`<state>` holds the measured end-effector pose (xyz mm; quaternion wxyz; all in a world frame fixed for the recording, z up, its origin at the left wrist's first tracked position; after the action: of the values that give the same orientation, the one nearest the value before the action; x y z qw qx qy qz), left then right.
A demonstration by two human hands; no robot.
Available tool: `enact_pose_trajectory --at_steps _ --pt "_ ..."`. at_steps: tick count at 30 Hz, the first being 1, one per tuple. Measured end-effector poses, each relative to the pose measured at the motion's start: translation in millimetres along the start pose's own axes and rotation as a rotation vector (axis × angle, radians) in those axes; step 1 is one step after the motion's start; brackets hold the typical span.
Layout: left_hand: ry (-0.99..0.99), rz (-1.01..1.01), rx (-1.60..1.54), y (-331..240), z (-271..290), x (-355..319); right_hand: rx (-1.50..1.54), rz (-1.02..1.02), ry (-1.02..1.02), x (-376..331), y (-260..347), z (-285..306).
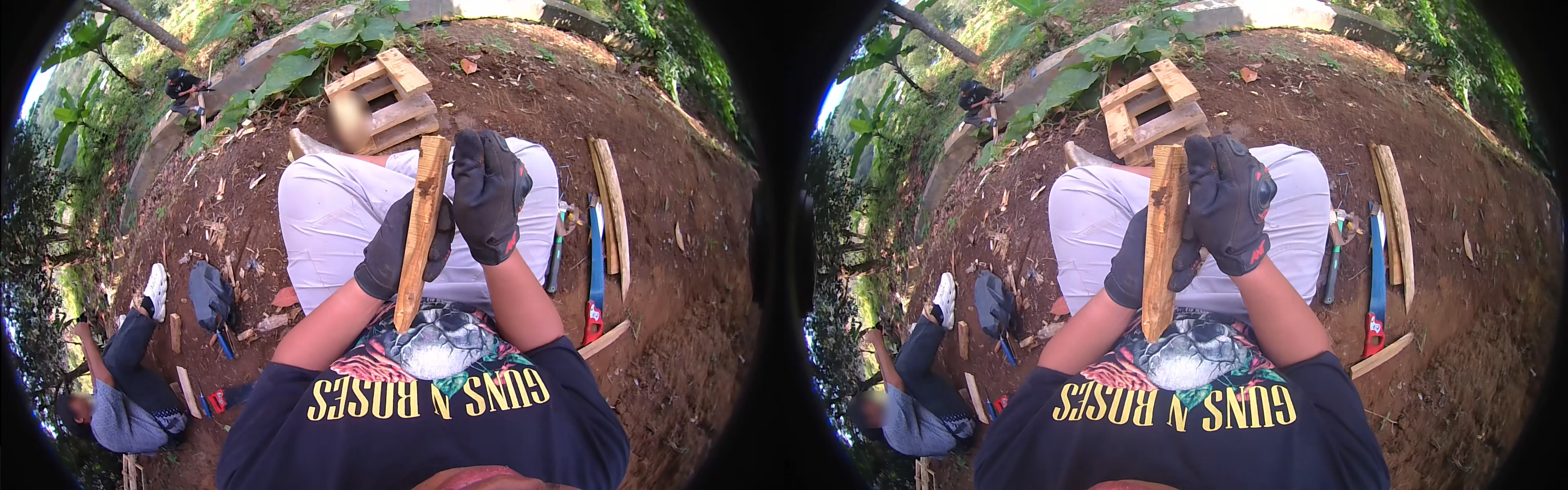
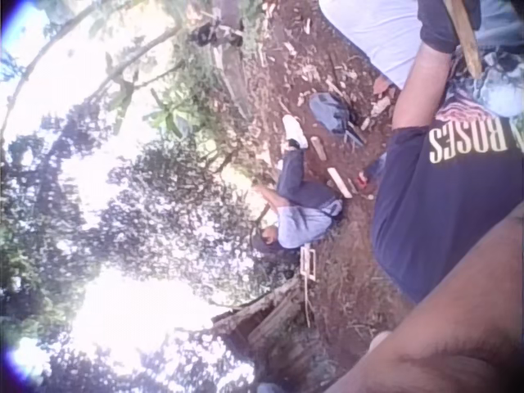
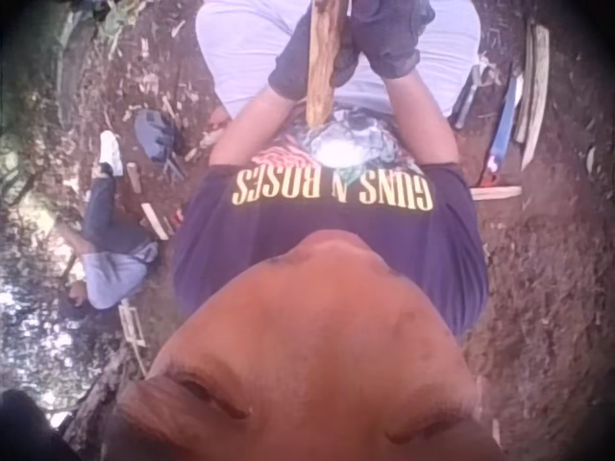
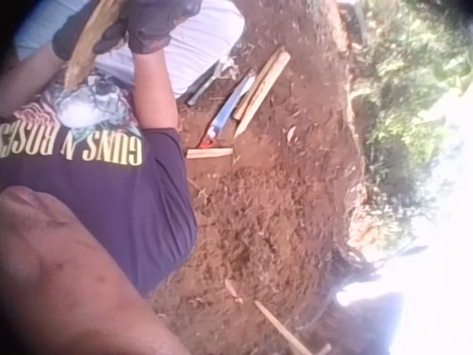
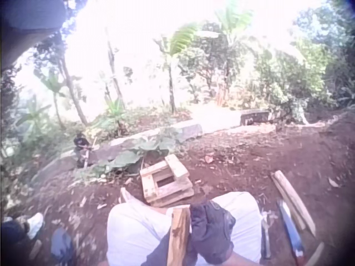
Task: The person sits on the ground and assembles a small wooden structure using planks, a hammer, and nails. They position the planks, hammer nails into the wood to secure the joints, and adjust the pieces to form a frame.
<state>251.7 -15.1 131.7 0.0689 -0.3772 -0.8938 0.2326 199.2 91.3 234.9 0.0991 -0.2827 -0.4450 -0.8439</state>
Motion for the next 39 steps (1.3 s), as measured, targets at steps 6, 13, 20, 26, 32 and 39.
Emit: enact_pose_trajectory --at_steps 6,13,20,26,32,39 --pt "-0.330 -0.040 -0.015 22.5 21.9 -10.7 0.021 -0.055 0.022 -9.4 4.5 -8.1" --pt "-0.333 0.015 0.009 34.2 28.7 -20.8 0.035 -0.125 0.152 -21.0 -5.7 -20.9" --pt "-0.012 -0.003 -0.178 23.2 -0.5 -11.2 0.722 -0.526 0.135 -28.6 -39.2 -40.6" --pt "-0.084 0.019 -0.095 18.8 0.0 -8.3 0.325 -0.422 0.062 -9.9 -15.5 -12.0" --pt "-0.162 0.075 0.009 32.4 2.5 -6.2 0.117 -0.181 0.017 -3.5 -11.9 2.7" --pt "-0.232 0.079 0.053 31.5 -3.4 -12.2 0.131 -0.172 0.087 -8.8 -11.2 0.4"
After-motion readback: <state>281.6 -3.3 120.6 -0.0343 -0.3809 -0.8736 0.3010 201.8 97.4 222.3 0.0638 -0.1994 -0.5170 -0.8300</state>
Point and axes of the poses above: each hand's wrist, its own x-axis towards the middle knuckle, its own z-axis out of the back of the hand, y = z × x, the point moved 8 cm from there along x, towards the middle knuckle, and after that the axes turned 6 degrees about x, right-handed, at the moved point
